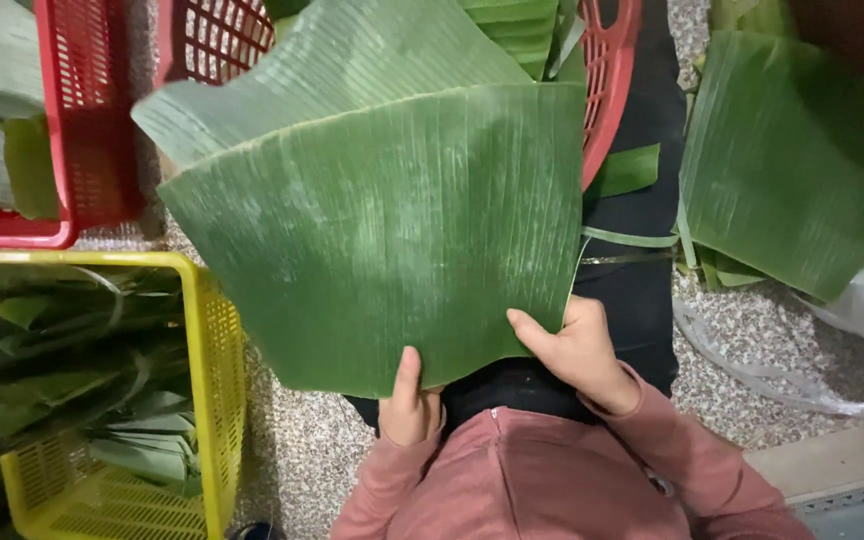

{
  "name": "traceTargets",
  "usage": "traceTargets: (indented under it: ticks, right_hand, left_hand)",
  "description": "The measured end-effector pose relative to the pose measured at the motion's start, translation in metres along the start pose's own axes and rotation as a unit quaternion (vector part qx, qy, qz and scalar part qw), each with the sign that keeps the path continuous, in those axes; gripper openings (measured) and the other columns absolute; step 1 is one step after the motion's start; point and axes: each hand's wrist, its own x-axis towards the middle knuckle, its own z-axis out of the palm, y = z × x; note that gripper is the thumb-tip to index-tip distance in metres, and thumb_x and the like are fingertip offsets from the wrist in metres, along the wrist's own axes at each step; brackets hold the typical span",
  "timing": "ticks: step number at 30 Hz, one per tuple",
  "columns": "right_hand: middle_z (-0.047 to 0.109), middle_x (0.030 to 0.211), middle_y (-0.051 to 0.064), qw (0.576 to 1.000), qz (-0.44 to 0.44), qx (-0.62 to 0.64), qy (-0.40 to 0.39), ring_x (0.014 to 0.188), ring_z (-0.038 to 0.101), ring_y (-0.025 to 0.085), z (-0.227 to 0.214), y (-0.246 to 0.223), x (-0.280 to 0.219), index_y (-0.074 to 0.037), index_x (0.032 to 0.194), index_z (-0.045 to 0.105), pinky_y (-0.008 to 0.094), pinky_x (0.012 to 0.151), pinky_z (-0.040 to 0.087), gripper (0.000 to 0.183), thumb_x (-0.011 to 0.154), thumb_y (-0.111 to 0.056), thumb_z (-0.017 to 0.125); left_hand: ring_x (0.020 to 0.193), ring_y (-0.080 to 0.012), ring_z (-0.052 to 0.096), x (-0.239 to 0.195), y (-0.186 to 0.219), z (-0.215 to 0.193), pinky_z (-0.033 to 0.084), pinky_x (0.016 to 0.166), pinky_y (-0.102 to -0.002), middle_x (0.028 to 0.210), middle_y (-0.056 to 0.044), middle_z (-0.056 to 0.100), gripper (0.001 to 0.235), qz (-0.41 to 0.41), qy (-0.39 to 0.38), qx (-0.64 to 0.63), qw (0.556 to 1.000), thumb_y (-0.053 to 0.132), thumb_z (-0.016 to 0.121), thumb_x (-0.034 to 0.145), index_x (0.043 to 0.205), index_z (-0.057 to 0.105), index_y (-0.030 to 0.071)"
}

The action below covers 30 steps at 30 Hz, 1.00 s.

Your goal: The person is sorting and trimming banana leaves using scissors and placing them into different plastic baskets.

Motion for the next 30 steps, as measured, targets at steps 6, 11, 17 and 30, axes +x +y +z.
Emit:
traceTargets:
  ticks: [6, 11, 17, 30]
  right_hand:
    - [0.068, 0.066, 0.008, 0.974, -0.135, -0.155, 0.092, 0.045, 0.053, 0.019, 0.002, -0.02, 0.003, 0.002, 0.081, 0.072, 0.03, 0.045, 0.043, 0.007, 0.08, -0.005, 0.074]
    - [0.078, 0.096, 0.013, 0.991, -0.016, -0.091, 0.099, 0.071, 0.067, 0.017, -0.034, 0.016, 0.0, 0.007, 0.115, 0.073, 0.026, 0.064, 0.054, 0.045, 0.071, 0.006, 0.066]
    - [0.069, 0.109, -0.002, 0.922, 0.173, 0.071, 0.339, 0.08, 0.065, 0.003, -0.196, 0.114, -0.007, -0.015, 0.114, 0.063, 0.013, 0.054, 0.046, 0.018, 0.105, -0.03, 0.067]
    - [0.056, 0.147, 0.021, 0.834, 0.264, 0.476, -0.09, 0.125, 0.059, 0.033, 0.009, 0.033, -0.017, 0.0, 0.15, 0.044, 0.044, 0.104, 0.049, 0.051, 0.104, -0.024, 0.043]
  left_hand:
    - [0.085, -0.0307, 0.072, 0.002, -0.019, -0.012, 0.062, 0.071, -0.036, 0.115, -0.022, 0.069, 0.039, 0.078, 0.067, 0.056, 0.993, 0.014, 0.06, 0.1, 0.132, 0.055, -0.007]
    - [0.1, -0.0369, 0.074, -0.002, 0.006, 0.024, 0.062, 0.093, -0.05, 0.122, -0.023, 0.07, 0.043, 0.033, -0.061, 0.044, 0.997, 0.025, 0.039, 0.111, 0.133, 0.055, -0.008]
    - [0.112, -0.0336, 0.069, -0.004, 0.059, 0.02, 0.061, 0.096, -0.044, 0.138, -0.024, 0.06, 0.045, 0.102, -0.081, -0.03, 0.991, 0.021, 0.043, 0.111, 0.151, 0.038, 0.001]
    - [0.121, -0.0333, 0.063, -0.008, 0.001, 0.004, 0.052, 0.107, -0.044, 0.14, -0.018, 0.059, 0.048, 0.012, -0.062, 0.017, 0.998, 0.0, 0.06, 0.099, 0.145, 0.048, 0.004]
